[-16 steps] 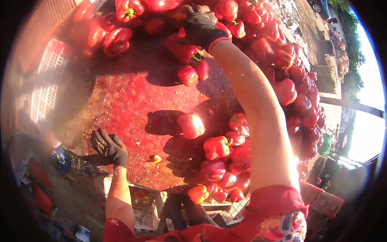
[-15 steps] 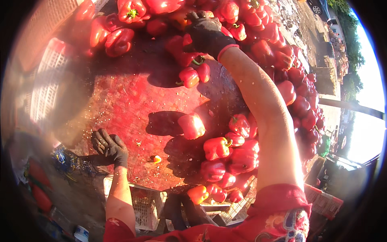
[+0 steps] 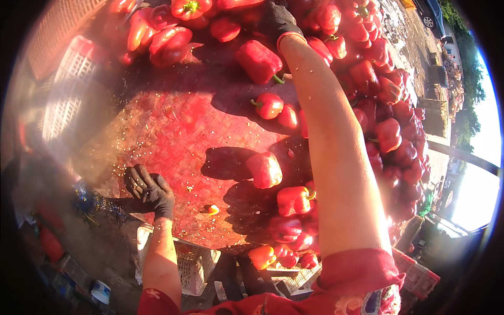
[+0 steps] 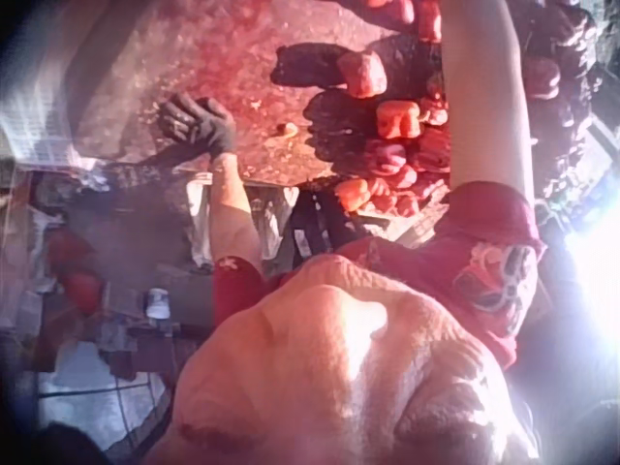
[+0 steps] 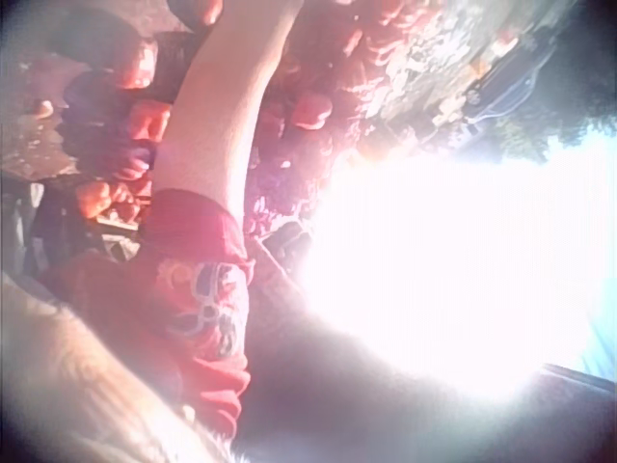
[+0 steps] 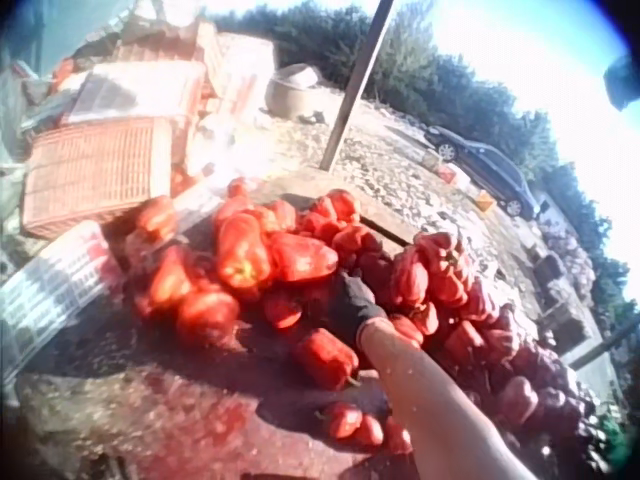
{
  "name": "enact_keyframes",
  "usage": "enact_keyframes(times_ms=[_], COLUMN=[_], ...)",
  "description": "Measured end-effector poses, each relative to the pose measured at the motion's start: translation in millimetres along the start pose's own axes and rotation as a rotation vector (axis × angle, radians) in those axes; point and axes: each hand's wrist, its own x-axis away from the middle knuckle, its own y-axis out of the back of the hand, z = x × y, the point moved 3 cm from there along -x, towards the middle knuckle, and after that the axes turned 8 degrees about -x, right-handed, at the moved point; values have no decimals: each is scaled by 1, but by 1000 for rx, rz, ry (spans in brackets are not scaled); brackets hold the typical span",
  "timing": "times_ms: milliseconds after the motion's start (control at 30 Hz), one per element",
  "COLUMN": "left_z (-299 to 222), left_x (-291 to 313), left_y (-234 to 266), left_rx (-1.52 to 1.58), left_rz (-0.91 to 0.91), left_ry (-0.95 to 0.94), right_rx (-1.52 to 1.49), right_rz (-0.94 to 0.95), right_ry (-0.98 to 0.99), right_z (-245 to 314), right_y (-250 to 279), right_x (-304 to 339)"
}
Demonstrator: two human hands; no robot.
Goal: The person processes peppers by cutting off the tops, removing seeds, and placing the cleaned peppers into a bin.
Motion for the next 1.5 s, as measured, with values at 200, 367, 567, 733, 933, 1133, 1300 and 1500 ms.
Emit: enact_keyframes(times_ms=[200,367,567,733,933,1133,1300,1500], left_z=[-1,-6,0,41,-65,-186,-226,-122], left_x=[3,4,17,14,58,121,188,272], left_y=[-2,1,-18,-107,-20,51,54,94], left_rx=[-33,-24,-71,-26,-57,492,1094,873], left_rz=[3,-89,-85,82,-158,80,258,285], left_ry=[-9,-26,19,-92,-414,-444,-585,-617], right_rx=[-110,-212,-230,-147,-304,-1012,-1256,-1280], right_rz=[-16,-19,28,137,164,-358,-645,-836], right_ry=[-63,-74,234,174,-53,-190,-622,-1041], right_z=[0,-6,-16,-45,-89,-123,-138,-77], right_y=[-19,-11,-22,-12,-14,28,28,19], right_x=[1,48,153,262,377,491,667,824])
